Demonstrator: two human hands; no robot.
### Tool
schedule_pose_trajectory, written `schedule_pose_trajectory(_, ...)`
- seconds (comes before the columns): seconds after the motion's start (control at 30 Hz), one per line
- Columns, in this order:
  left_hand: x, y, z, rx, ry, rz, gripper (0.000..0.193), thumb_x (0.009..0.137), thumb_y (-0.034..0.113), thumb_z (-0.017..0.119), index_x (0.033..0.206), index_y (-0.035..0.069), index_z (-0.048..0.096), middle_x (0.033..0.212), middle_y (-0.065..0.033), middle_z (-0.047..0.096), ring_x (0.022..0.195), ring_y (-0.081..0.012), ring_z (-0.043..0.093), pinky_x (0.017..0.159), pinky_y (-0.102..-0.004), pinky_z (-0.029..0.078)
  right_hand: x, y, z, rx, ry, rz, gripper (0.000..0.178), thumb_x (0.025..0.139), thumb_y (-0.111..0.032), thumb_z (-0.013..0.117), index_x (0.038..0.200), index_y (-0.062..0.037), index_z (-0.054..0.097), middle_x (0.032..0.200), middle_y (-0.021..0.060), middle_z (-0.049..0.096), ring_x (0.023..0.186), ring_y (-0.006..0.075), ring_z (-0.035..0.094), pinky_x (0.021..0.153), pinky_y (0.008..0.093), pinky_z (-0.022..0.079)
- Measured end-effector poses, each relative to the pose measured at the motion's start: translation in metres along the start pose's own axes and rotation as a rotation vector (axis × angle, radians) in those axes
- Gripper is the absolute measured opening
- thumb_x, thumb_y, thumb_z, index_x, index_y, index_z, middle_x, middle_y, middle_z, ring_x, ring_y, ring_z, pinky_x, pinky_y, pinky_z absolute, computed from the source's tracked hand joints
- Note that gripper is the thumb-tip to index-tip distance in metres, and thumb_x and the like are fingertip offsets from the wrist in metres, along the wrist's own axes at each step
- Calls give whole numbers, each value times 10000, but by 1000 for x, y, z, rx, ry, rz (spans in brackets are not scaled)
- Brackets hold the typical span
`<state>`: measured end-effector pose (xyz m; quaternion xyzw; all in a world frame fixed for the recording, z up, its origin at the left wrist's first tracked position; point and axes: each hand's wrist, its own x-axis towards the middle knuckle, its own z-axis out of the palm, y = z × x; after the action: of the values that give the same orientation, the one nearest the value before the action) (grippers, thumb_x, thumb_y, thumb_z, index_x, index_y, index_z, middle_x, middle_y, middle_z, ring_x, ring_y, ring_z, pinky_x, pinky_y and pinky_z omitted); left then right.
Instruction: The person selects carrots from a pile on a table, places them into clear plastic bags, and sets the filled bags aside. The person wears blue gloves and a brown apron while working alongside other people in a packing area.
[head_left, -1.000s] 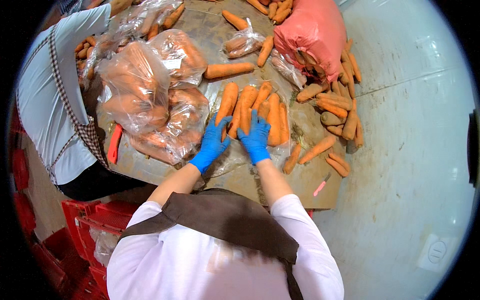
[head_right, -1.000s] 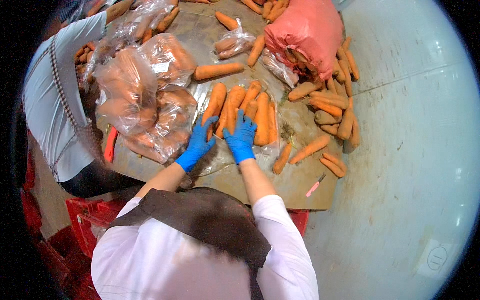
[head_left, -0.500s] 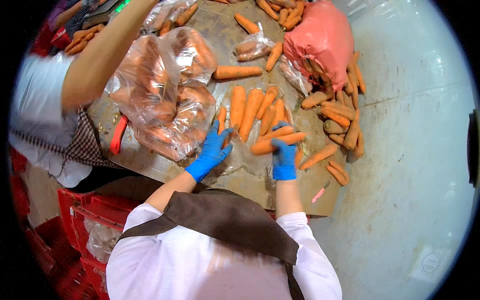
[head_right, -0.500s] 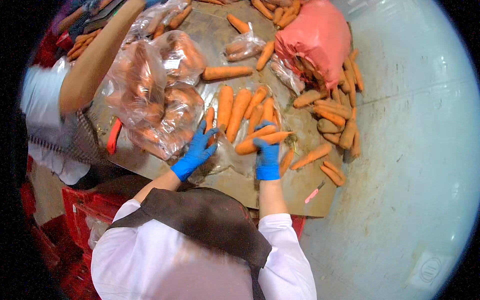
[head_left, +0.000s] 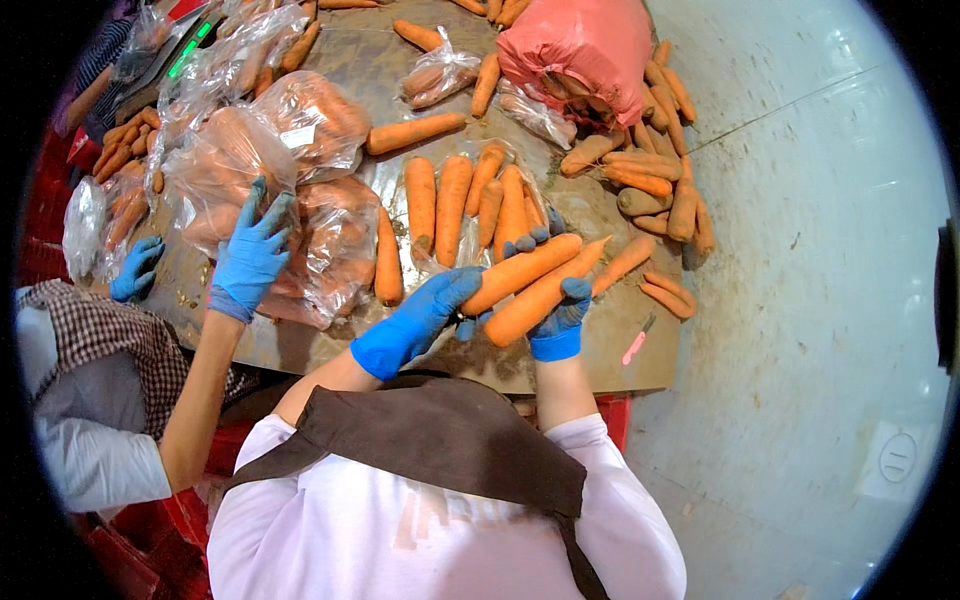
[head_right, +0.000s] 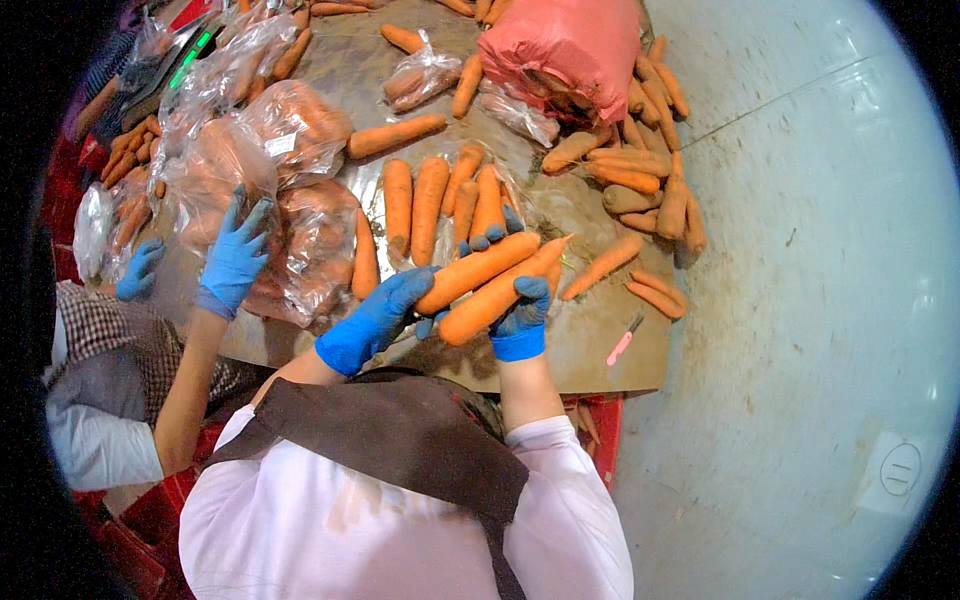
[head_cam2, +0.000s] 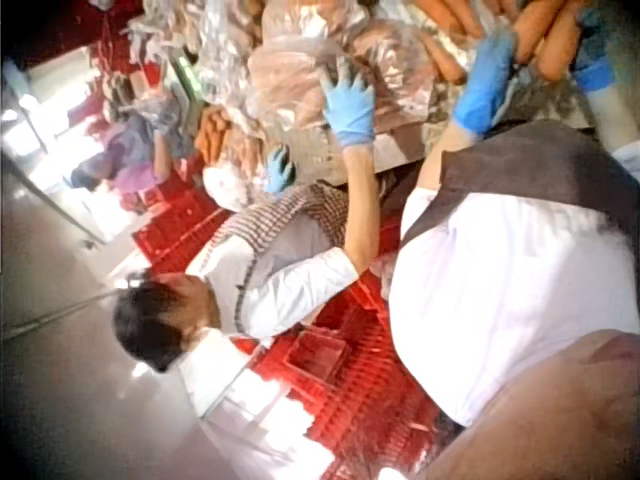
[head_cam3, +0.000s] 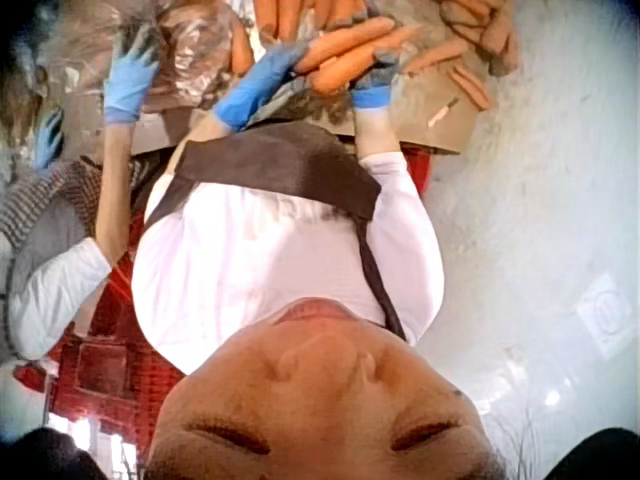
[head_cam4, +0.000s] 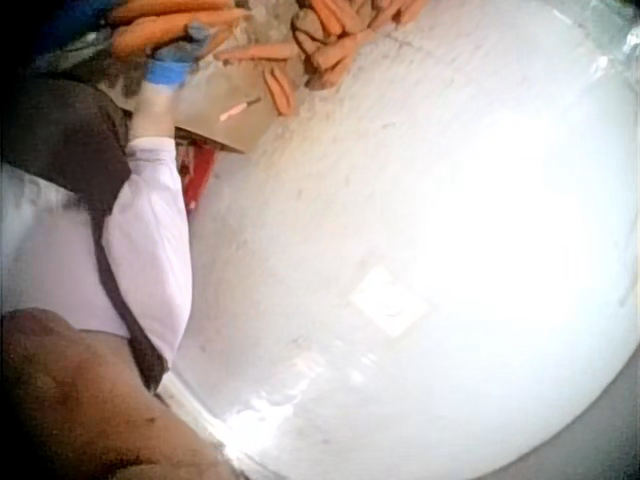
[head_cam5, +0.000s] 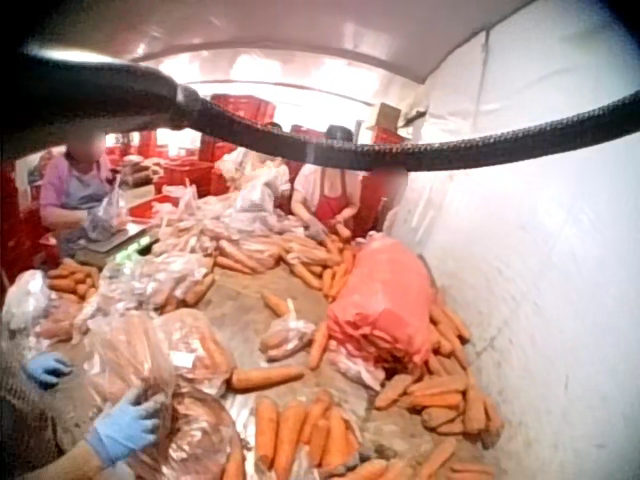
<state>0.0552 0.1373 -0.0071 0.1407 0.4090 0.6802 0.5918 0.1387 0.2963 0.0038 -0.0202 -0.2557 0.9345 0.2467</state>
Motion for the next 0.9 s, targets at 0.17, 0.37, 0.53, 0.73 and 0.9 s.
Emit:
schedule_pose_trajectory(0.17, 0, -11, 4, -243, 32, -93, 454, 899, 424, 451, 1106, 23, 498, 774, -49, 582, 592, -105, 549, 459, -187, 402, -6, -2, 2, 66, 19, 75, 658, 642, -250, 665, 1213, -54, 402, 1070, 90, 489, 1037, 273, 486, 1004, 452, 355)
schedule_pose_trajectory(0.37, 0, -4, 30, -282, 177, -182, 415, 927, 423, 392, 1022, 52, 554, 684, -40, 578, 483, -91, 511, 377, -179, 340, -18, 10, 5, 152, 137, 150, 616, 676, -324, 652, 1157, -28, 406, 1003, 93, 490, 952, 261, 507, 890, 418, 429)
schedule_pose_trajectory(0.53, 1, -20, 9, 131, 52, -132, 341, 928, 323, 425, 944, 25, 591, 668, -42, 565, 550, -99, 508, 466, -201, 379, -39, -9, -29, 118, 84, 182, 727, 722, -367, 630, 1316, -98, 310, 999, 83, 518, 895, 247, 507, 844, 384, 421)
schedule_pose_trajectory(0.73, -17, -27, -30, 122, 220, 28, 265, 912, 267, 471, 950, 34, 590, 724, -28, 560, 643, -106, 514, 593, -224, 420, -191, -132, -152, -400, 758, 54, 669, 775, -459, 495, 1317, -100, 339, 1134, 110, 503, 935, 249, 506, 839, 383, 430)
schedule_pose_trajectory(0.9, -1, -39, -58, 390, 364, 193, 256, 868, 227, 539, 1055, 52, 550, 949, -76, 549, 756, -148, 542, 678, -246, 450, -366, -196, -248, -407, 1295, 108, 628, 835, -540, 397, 1243, -63, 432, 1160, 131, 514, 999, 305, 504, 876, 426, 410)
